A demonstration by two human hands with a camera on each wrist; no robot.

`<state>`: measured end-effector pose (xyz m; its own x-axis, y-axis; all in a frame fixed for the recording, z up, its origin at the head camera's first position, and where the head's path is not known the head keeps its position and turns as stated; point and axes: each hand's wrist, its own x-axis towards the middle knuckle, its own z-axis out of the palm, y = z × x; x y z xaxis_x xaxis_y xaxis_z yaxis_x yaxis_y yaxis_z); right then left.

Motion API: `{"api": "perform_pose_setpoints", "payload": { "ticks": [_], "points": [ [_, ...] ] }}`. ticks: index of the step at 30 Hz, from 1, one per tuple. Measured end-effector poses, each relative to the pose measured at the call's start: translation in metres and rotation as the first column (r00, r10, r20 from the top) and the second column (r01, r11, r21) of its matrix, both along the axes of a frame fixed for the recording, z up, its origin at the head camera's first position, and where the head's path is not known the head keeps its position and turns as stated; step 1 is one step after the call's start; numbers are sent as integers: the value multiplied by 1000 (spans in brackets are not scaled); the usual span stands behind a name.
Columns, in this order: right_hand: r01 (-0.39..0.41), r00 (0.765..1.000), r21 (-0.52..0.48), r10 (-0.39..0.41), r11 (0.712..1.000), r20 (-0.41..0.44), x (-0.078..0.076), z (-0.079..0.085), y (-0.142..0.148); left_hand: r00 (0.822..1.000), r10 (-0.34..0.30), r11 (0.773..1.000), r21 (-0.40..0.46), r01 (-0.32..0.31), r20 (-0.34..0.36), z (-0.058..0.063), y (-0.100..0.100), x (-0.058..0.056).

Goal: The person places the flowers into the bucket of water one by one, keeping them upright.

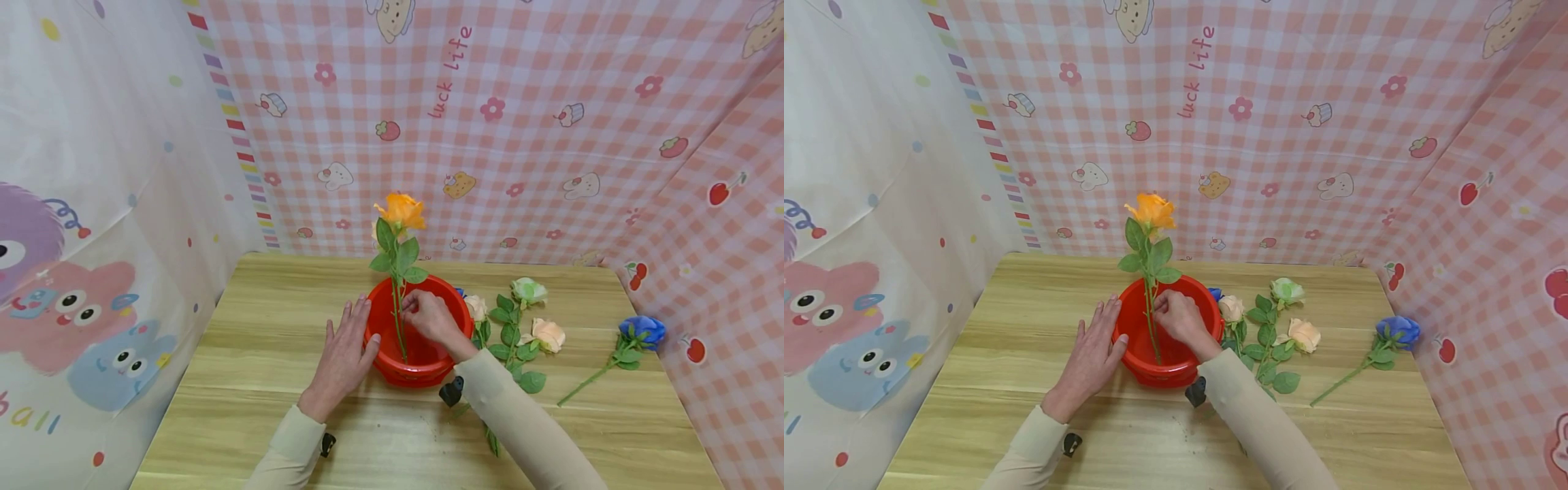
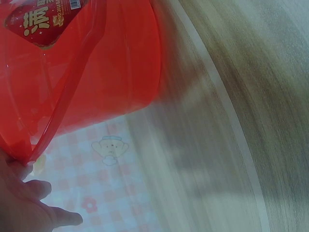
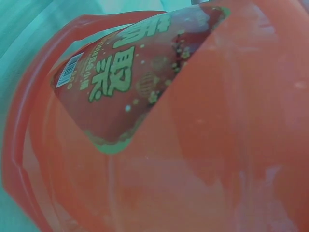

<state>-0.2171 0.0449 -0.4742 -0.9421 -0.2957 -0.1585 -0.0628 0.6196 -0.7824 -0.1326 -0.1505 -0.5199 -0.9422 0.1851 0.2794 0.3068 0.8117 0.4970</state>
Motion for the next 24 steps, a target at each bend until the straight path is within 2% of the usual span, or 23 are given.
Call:
{"api": "perform_pose_setpoints", "payload": {
  "ticks": [24],
  "points": [
    [-28, 999, 22, 27, 999, 19, -1, -3, 0, 1000, 0, 1000, -16, -1, -7, 1, 0, 0]
  ]
}}
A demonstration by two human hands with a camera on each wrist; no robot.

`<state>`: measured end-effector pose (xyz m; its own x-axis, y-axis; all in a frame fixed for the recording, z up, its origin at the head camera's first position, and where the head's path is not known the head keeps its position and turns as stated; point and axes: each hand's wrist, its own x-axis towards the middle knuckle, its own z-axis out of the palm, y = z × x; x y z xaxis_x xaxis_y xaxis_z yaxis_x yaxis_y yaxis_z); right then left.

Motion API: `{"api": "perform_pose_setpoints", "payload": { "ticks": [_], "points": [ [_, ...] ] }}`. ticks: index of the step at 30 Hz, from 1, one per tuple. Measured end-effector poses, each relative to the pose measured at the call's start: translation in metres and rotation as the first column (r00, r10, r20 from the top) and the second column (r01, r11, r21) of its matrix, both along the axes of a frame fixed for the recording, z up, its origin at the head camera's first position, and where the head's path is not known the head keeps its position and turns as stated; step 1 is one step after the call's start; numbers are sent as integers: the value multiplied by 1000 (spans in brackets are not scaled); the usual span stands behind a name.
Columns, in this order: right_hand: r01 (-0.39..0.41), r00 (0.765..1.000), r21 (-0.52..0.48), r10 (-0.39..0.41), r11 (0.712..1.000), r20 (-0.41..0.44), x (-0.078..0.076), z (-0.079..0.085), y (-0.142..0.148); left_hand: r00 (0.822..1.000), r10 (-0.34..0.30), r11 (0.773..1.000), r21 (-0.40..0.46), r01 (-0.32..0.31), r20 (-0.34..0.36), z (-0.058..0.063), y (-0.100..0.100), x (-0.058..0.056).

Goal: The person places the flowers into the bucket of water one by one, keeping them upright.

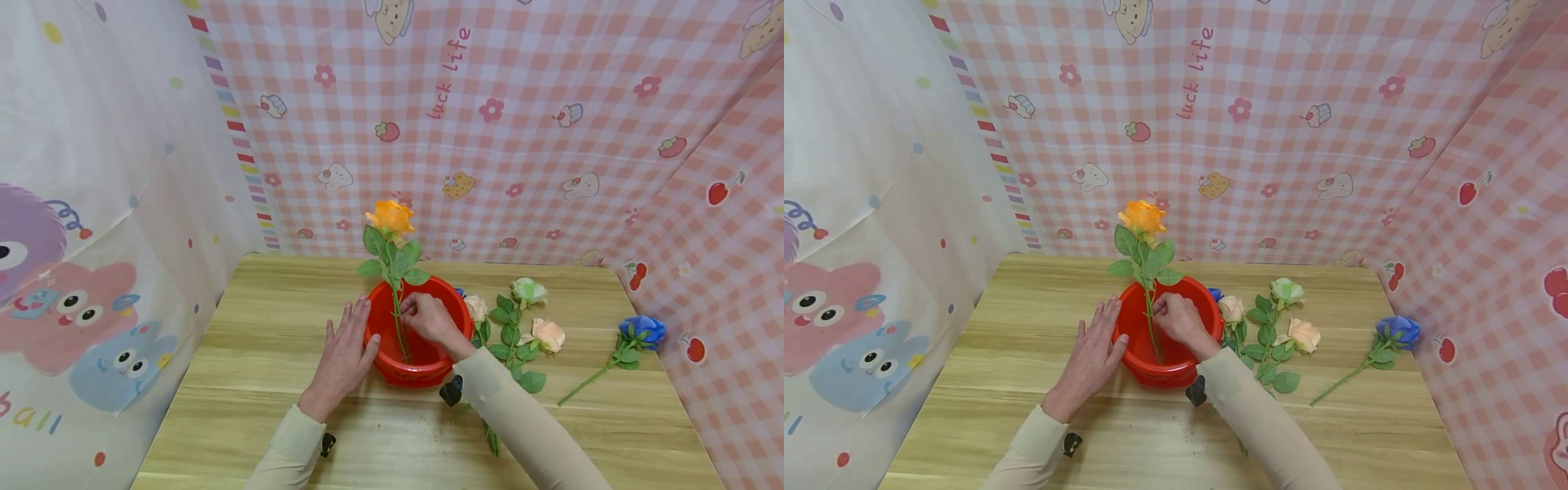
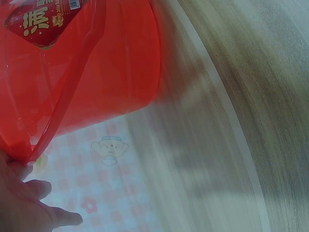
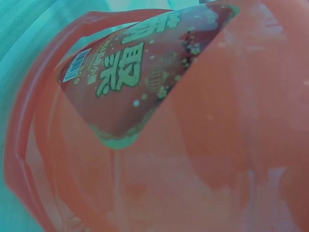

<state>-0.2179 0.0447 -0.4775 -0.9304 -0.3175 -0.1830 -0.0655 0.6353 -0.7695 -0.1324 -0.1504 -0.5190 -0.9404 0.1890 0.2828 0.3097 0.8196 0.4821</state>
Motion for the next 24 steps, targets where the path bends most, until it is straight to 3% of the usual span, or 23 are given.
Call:
{"api": "perform_pose_setpoints", "payload": {
  "ticks": [12, 24],
  "points": [
    [-1, 1000, 13, 1, 1000, 14, 2, 3, 1, 1000, -2, 1000, 2, 2, -6, -1, 0, -1],
    [48, 997, -6, -48, 999, -61, 13, 15, 12, 1000, 3, 1000, -2, -3, -22, -4, 1, -2]
  ]
}}
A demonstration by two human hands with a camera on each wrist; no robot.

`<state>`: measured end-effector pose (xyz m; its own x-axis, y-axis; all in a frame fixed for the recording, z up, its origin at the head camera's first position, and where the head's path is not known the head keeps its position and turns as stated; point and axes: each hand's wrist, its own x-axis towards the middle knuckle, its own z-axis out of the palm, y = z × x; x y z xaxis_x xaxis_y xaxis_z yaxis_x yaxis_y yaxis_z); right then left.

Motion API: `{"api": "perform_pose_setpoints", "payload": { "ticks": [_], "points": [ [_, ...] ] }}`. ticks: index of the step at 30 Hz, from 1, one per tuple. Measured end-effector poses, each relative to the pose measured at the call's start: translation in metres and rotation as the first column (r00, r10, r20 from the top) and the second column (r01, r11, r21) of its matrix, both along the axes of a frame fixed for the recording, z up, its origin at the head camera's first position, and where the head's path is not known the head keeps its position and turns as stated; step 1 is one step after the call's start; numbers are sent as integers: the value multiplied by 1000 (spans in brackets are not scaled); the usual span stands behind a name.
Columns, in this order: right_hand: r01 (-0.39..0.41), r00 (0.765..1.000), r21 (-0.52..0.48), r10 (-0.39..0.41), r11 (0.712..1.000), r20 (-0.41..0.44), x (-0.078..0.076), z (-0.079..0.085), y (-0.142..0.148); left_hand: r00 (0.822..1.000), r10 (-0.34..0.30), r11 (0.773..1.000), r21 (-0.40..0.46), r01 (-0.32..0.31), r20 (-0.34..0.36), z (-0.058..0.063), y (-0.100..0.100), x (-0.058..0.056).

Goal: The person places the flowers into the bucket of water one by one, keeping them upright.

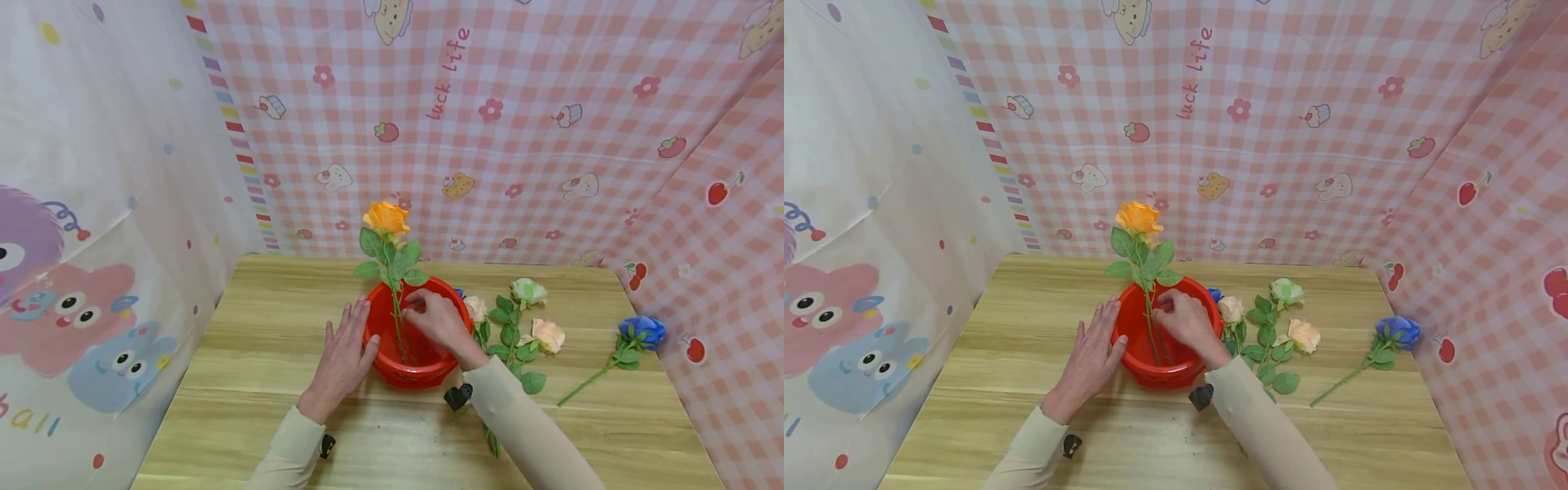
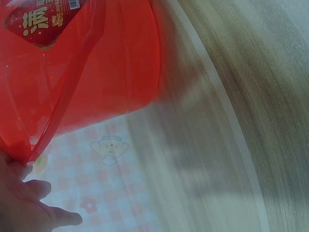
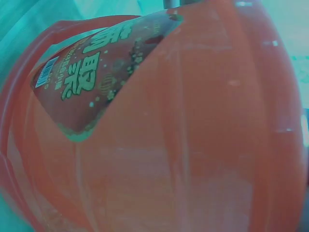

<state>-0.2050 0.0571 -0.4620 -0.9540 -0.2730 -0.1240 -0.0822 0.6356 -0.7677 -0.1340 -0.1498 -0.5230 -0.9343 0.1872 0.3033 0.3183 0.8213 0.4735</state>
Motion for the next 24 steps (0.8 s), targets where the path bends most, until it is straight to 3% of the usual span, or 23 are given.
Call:
{"api": "perform_pose_setpoints", "payload": {
  "ticks": [10, 18, 24],
  "points": [
    [27, 984, -122, -47, 992, -170, 12, 6, 15, 1000, -1, 1000, 11, 0, 6, 1, 0, 1],
    [16, 968, -262, -80, 965, -237, 20, 5, 26, 1000, 6, 1000, 14, -6, 10, 1, 1, 0],
    [38, 951, -304, -128, 952, -281, 29, 4, 33, 1000, 5, 1000, 18, -5, 9, 1, 1, 0]
  ]
}}
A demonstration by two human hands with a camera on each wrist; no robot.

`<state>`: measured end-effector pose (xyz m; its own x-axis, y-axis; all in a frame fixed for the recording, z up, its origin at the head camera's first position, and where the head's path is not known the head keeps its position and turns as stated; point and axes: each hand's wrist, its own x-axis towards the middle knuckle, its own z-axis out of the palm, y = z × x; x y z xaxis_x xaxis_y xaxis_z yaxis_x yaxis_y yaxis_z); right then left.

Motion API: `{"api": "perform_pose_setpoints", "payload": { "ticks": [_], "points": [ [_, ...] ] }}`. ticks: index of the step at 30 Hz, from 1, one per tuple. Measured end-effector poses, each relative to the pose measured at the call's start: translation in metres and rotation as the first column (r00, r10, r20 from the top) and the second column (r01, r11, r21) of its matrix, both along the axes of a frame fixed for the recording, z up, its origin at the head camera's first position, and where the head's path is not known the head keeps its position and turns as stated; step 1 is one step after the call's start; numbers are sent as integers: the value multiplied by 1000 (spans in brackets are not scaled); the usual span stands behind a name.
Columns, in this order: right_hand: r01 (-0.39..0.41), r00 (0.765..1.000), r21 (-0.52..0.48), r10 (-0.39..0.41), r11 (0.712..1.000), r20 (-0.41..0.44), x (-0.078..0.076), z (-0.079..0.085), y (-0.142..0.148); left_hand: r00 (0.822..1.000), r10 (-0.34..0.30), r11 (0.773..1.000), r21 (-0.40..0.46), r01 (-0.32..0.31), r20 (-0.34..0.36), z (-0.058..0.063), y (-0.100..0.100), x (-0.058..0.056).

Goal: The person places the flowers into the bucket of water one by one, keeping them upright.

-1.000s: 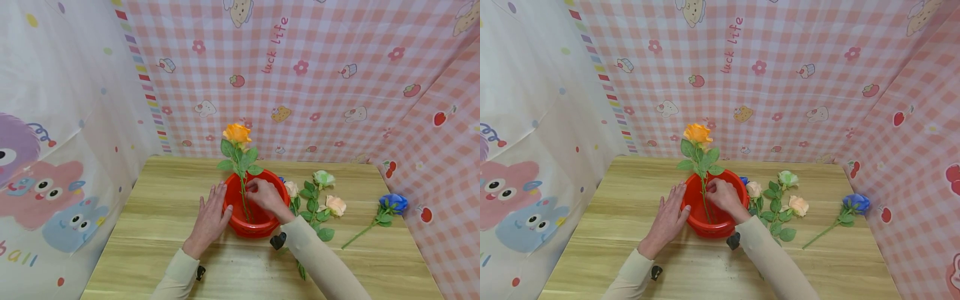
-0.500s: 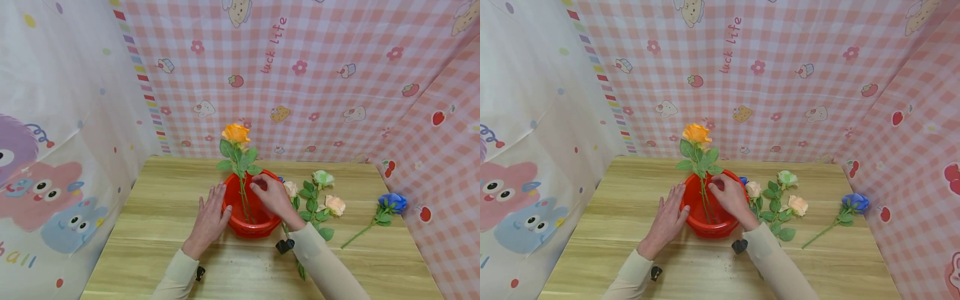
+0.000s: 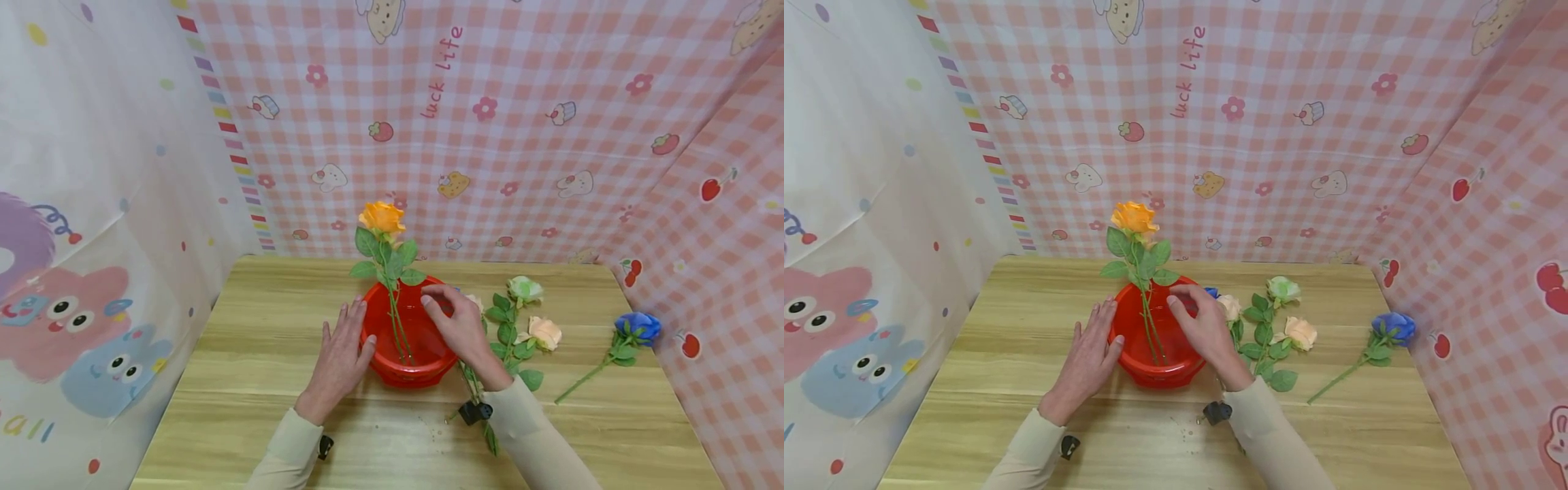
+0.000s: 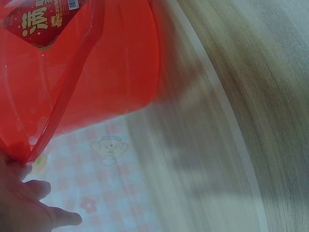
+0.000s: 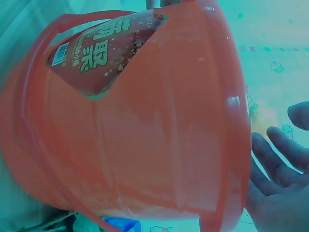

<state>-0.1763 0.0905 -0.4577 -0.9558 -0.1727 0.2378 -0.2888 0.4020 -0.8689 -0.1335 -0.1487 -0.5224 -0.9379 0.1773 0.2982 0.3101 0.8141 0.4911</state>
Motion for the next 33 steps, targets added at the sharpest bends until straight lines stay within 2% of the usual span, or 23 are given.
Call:
{"api": "perform_pose_setpoints", "payload": {
  "ticks": [12, 18, 33],
  "points": [
    [58, 996, -38, -60, 998, -66, 13, -2, 22, 999, -2, 1000, 9, 1, 33, 2, 0, 2],
    [88, 989, -83, -97, 993, -108, 19, -5, 38, 1000, -1, 1000, 12, 0, 21, 2, 1, 1],
    [186, 979, -246, -200, 951, -33, 32, -14, 77, 999, 0, 1000, 11, 0, 35, 1, 1, 1]
  ]
}}
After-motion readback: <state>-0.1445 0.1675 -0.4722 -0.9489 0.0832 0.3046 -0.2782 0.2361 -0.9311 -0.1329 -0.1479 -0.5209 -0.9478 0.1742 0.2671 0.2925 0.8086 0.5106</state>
